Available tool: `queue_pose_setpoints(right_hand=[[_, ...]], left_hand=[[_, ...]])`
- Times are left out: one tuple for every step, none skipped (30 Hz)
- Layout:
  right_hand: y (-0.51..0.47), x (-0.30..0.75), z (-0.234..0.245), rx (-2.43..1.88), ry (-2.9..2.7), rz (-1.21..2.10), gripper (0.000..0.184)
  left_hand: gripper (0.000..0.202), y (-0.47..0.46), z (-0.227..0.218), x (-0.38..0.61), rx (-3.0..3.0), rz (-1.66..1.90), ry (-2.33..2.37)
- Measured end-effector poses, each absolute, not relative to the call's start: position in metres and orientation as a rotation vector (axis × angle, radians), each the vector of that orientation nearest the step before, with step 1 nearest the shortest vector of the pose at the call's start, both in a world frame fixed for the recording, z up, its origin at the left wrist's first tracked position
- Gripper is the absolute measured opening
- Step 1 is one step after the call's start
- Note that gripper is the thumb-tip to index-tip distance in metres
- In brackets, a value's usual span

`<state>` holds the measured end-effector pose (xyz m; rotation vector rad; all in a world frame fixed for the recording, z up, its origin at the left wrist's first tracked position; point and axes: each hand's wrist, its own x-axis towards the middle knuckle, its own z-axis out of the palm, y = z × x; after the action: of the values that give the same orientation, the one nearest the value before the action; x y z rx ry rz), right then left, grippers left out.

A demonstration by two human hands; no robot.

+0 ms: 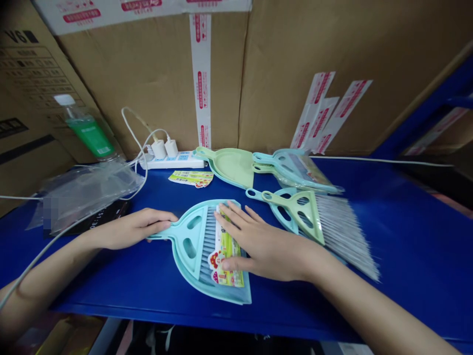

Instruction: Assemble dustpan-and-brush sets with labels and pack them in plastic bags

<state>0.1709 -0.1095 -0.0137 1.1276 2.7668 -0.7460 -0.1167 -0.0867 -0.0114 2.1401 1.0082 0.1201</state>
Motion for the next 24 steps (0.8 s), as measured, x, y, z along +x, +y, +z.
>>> queue_pose_setpoints(right_hand=[[-0.11,0.171,-0.014,1.125,2.766,-0.744,0.08],[-0.111,0.17,-0.015,1.123,2.773,-0.739,0.08],[-0.112,0.17,-0.016,1.125,2.789,-0.731,0.081],[-0.113,0.169,-0.017,1.131,2.805,-0.721,0.083],[-0.114,0.168,-0.018,1.139,2.818,-0.708,0.084],[-0.115,0.167,-0.019,1.149,2.823,-0.694,0.085],[-0.115,0.166,-0.02,1.16,2.824,-0.683,0.086],[-0.115,0.165,-0.02,1.173,2.822,-0.675,0.087],[-0.115,0.165,-0.02,1.183,2.822,-0.668,0.088],[-0.115,0.165,-0.019,1.19,2.821,-0.66,0.087],[-0.114,0.166,-0.018,1.199,2.822,-0.646,0.087],[-0.113,0.167,-0.017,1.213,2.826,-0.626,0.086],[-0.112,0.168,-0.015,1.233,2.836,-0.596,0.084],[-0.11,0.169,-0.014,1.253,2.853,-0.559,0.082],[-0.108,0.17,-0.013,1.276,2.88,-0.512,0.08],[-0.106,0.17,-0.013,1.301,2.914,-0.458,0.077],[-0.103,0.171,-0.013,1.323,2.952,-0.396,0.073],[-0.101,0.171,-0.014,1.34,2.992,-0.325,0.068],[-0.098,0.171,-0.015,1.356,3.026,-0.248,0.062],[-0.095,0.172,-0.017,1.369,3.054,-0.172,0.057],[-0.092,0.172,-0.02,1.378,3.075,-0.097,0.052],[-0.089,0.172,-0.022,1.381,3.091,-0.026,0.049],[-0.086,0.173,-0.025,1.381,3.1,0.036,0.047],[-0.083,0.173,-0.027,1.376,3.103,0.091,0.045]], left_hand=[[0.035,-0.087,-0.011,-0.117,2.14,0.117,1.007],[0.035,-0.087,-0.011,-0.117,2.139,0.116,1.004],[0.035,-0.087,-0.011,-0.117,2.138,0.116,1.001],[0.035,-0.087,-0.012,-0.117,2.137,0.117,0.997],[0.035,-0.087,-0.012,-0.117,2.136,0.119,0.993],[0.036,-0.086,-0.012,-0.117,2.134,0.123,0.99],[0.036,-0.086,-0.012,-0.117,2.131,0.127,0.989],[0.036,-0.086,-0.011,-0.117,2.129,0.129,0.988],[0.036,-0.086,-0.011,-0.117,2.126,0.128,0.988],[0.036,-0.086,-0.011,-0.117,2.124,0.128,0.989],[0.036,-0.086,-0.011,-0.117,2.123,0.125,0.991],[0.036,-0.087,-0.01,-0.116,2.124,0.12,0.995],[0.036,-0.087,-0.01,-0.116,2.126,0.118,0.999],[0.036,-0.087,-0.01,-0.116,2.131,0.117,1.004],[0.036,-0.087,-0.01,-0.116,2.136,0.117,1.009],[0.036,-0.087,-0.01,-0.116,2.141,0.119,1.013],[0.036,-0.087,-0.01,-0.116,2.146,0.124,1.016],[0.036,-0.087,-0.01,-0.116,2.151,0.13,1.018],[0.036,-0.087,-0.01,-0.116,2.155,0.133,1.017],[0.036,-0.088,-0.01,-0.116,2.158,0.137,1.015],[0.036,-0.088,-0.01,-0.116,2.158,0.14,1.011],[0.036,-0.088,-0.01,-0.116,2.157,0.142,1.005],[0.036,-0.088,-0.01,-0.116,2.153,0.143,0.999],[0.036,-0.088,-0.01,-0.115,2.149,0.143,0.992]])
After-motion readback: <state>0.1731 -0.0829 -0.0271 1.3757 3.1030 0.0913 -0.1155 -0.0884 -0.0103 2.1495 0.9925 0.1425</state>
